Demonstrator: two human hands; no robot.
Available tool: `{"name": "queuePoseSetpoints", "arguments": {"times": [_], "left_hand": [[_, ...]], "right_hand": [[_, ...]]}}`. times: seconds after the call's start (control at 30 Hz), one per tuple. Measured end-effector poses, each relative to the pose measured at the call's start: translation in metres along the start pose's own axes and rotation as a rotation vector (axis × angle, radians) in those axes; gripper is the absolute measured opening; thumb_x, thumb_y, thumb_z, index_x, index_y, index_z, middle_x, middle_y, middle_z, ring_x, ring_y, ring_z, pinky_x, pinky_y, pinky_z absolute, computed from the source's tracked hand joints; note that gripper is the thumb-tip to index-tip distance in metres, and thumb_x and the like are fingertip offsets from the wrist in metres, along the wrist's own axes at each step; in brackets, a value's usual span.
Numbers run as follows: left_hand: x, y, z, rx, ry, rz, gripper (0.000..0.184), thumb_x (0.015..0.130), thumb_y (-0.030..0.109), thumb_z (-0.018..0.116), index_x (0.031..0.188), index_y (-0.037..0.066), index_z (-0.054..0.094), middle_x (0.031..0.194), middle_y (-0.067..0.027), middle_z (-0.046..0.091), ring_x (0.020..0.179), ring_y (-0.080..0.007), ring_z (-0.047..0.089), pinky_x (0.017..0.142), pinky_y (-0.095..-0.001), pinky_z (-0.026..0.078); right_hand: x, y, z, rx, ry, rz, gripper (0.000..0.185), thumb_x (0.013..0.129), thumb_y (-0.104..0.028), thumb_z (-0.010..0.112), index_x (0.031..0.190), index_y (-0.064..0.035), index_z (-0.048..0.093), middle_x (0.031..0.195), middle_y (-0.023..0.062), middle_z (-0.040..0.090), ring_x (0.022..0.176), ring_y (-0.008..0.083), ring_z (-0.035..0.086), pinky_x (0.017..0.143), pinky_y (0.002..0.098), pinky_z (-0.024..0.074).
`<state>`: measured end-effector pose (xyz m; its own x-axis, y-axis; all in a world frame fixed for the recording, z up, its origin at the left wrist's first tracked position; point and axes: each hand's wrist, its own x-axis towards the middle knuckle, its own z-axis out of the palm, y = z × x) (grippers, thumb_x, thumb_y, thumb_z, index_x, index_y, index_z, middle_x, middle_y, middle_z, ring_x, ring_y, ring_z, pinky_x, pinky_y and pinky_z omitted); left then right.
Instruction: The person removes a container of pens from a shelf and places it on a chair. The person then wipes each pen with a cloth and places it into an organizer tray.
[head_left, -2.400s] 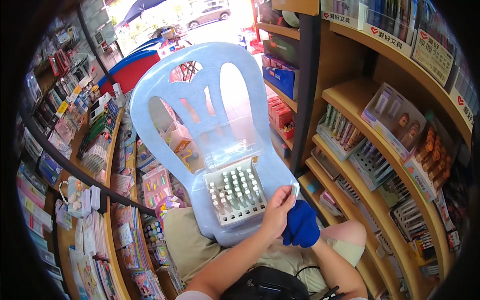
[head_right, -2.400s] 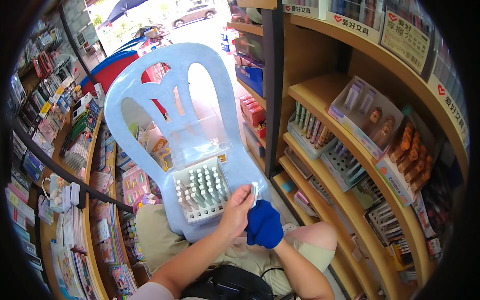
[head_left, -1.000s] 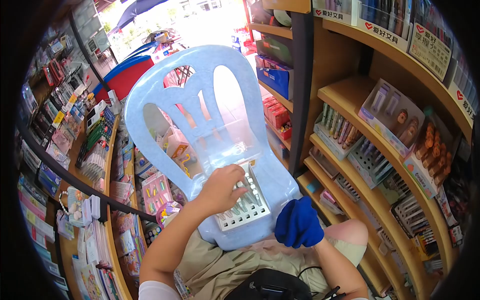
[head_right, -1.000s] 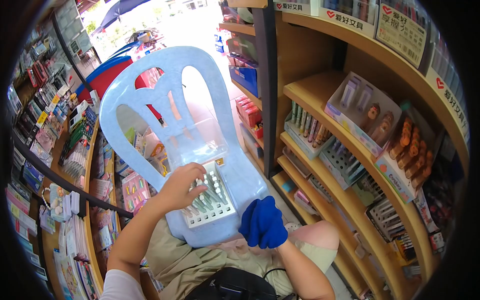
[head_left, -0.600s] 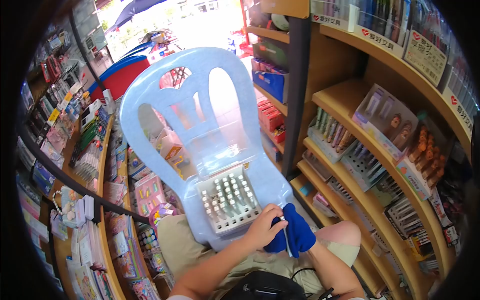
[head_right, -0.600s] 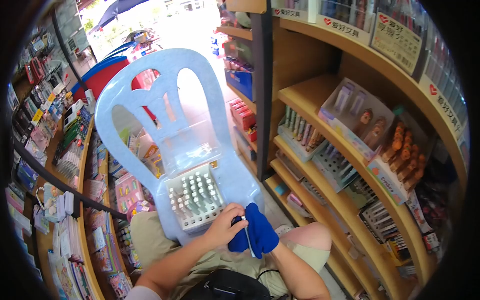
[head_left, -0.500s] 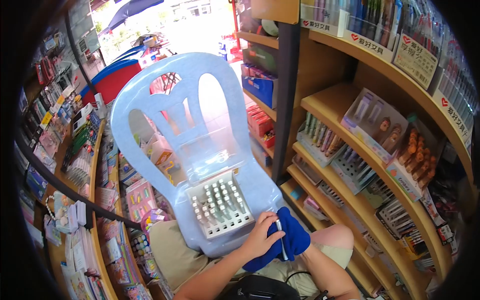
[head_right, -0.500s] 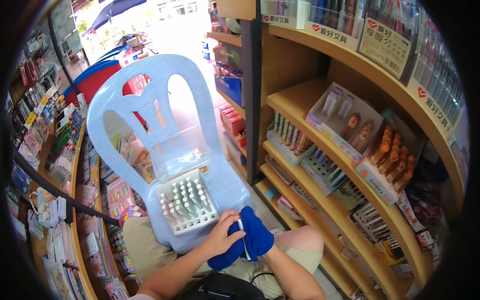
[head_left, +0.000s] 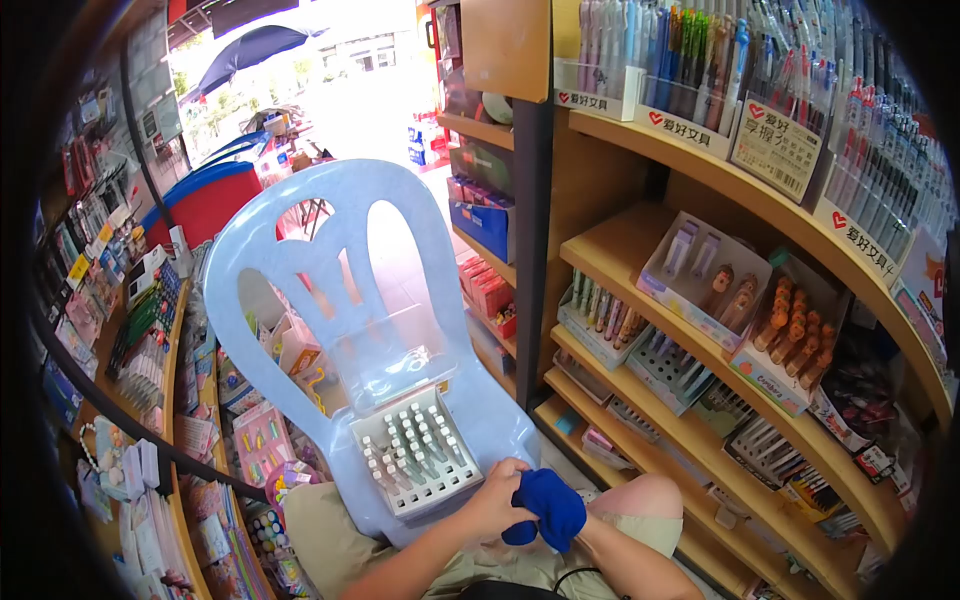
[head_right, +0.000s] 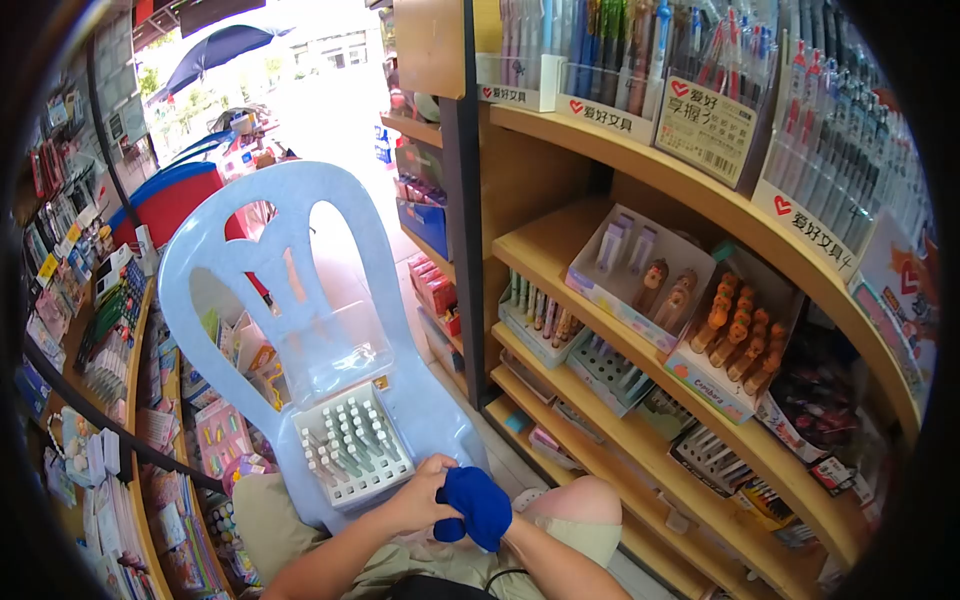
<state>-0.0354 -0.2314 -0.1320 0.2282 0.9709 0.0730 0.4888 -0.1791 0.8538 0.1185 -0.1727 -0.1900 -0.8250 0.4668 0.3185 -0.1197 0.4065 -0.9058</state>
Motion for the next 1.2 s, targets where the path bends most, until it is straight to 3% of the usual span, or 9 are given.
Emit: {"name": "queuePoseSetpoints", "arguments": {"times": [0.03, 0.07, 0.27, 0.33, 0.6, 0.67, 0.77, 1.0, 1.2], "left_hand": [[0.000, -0.006, 0.005, 0.015, 0.004, 0.006, 0.039, 0.061, 0.012, 0.075, 0.096, 0.004, 0.061, 0.112, -0.0131, 0.044, 0.110, -0.0292, 0.039, 0.096, -0.0353, 0.031], [0.000, -0.009, 0.008, 0.004, 0.007, 0.005, 0.038, 0.061, 0.012, 0.075, 0.096, 0.003, 0.061, 0.112, -0.0130, 0.044, 0.109, -0.0288, 0.040, 0.096, -0.0349, 0.032], [0.005, -0.018, -0.011, -0.072, 0.061, 0.040, 0.036, 0.062, 0.013, 0.077, 0.092, 0.000, 0.059, 0.110, -0.0127, 0.047, 0.105, -0.0247, 0.046, 0.090, -0.0322, 0.038], [0.006, -0.010, -0.023, -0.228, 0.141, -0.014, 0.031, 0.065, 0.011, 0.076, 0.087, 0.000, 0.058, 0.105, -0.0113, 0.050, 0.099, -0.0221, 0.050, 0.084, -0.0297, 0.041], [0.004, 0.010, -0.048, -0.664, 0.288, -0.192, 0.021, 0.077, -0.003, 0.064, 0.089, 0.002, 0.048, 0.080, -0.0061, 0.057, 0.071, -0.0122, 0.058, 0.063, -0.0235, 0.049], [0.005, 0.014, -0.034, -0.610, 0.263, -0.229, 0.022, 0.077, 0.001, 0.066, 0.086, 0.003, 0.047, 0.074, -0.0044, 0.056, 0.064, -0.0098, 0.056, 0.055, -0.0222, 0.047], [0.003, 0.010, -0.021, -0.534, 0.308, -0.239, 0.025, 0.077, 0.007, 0.068, 0.083, 0.003, 0.045, 0.066, -0.0027, 0.053, 0.056, -0.0076, 0.052, 0.046, -0.0215, 0.041], [0.014, 0.022, -0.084, -0.562, 0.683, -0.245, 0.021, 0.079, 0.005, 0.064, 0.085, 0.001, 0.044, 0.064, -0.0036, 0.052, 0.048, -0.0107, 0.052, 0.041, -0.0231, 0.042], [0.023, -0.006, -0.171, -0.552, 1.051, -0.125, 0.016, 0.081, 0.004, 0.060, 0.088, 0.001, 0.045, 0.067, -0.0047, 0.053, 0.057, -0.0132, 0.057, 0.048, -0.0223, 0.046]], "right_hand": [[-0.004, 0.001, -0.004, -0.368, -0.043, -0.075, 0.021, 0.079, -0.005, 0.056, 0.100, -0.0040, 0.054, 0.090, 0.0053, 0.056, 0.084, 0.0134, 0.054, 0.072, 0.0266, 0.0447], [-0.010, 0.011, 0.009, 0.267, 0.101, 0.157, 0.021, 0.076, -0.005, 0.058, 0.097, -0.0038, 0.055, 0.086, 0.0055, 0.055, 0.080, 0.0153, 0.054, 0.070, 0.0282, 0.0445], [0.005, -0.004, 0.008, 0.381, 0.274, 0.015, 0.020, 0.086, -0.010, 0.049, 0.106, -0.0032, 0.050, 0.094, 0.0062, 0.054, 0.089, 0.0134, 0.052, 0.080, 0.0264, 0.0439], [0.011, -0.010, 0.004, 0.763, 0.215, 0.335, 0.026, 0.092, -0.017, 0.045, 0.113, -0.0029, 0.045, 0.097, 0.0063, 0.054, 0.090, 0.0136, 0.053, 0.079, 0.0252, 0.0440], [0.018, -0.030, -0.009, 1.359, -0.170, 0.334, 0.027, 0.092, -0.024, 0.044, 0.112, -0.0046, 0.047, 0.096, 0.0062, 0.054, 0.087, 0.0127, 0.053, 0.076, 0.0241, 0.0435], [0.020, -0.068, -0.014, 1.160, -0.055, 0.457, 0.028, 0.092, -0.026, 0.044, 0.110, -0.0047, 0.048, 0.096, 0.0073, 0.054, 0.085, 0.0142, 0.054, 0.075, 0.0248, 0.0431], [0.019, -0.053, -0.013, -0.310, -0.222, -0.020, 0.031, 0.089, -0.027, 0.046, 0.110, -0.0047, 0.048, 0.099, 0.0105, 0.055, 0.087, 0.0184, 0.055, 0.078, 0.0269, 0.0419], [0.035, -0.097, -0.023, -0.609, -0.344, 0.239, 0.026, 0.077, -0.017, 0.062, 0.100, -0.0060, 0.057, 0.088, 0.0065, 0.063, 0.080, 0.0180, 0.061, 0.071, 0.0296, 0.0467], [0.033, -0.073, -0.025, -0.617, -0.243, -0.267, 0.011, 0.072, -0.016, 0.066, 0.083, -0.0149, 0.065, 0.078, 0.0037, 0.063, 0.071, 0.0207, 0.061, 0.063, 0.0292, 0.0458]]}}
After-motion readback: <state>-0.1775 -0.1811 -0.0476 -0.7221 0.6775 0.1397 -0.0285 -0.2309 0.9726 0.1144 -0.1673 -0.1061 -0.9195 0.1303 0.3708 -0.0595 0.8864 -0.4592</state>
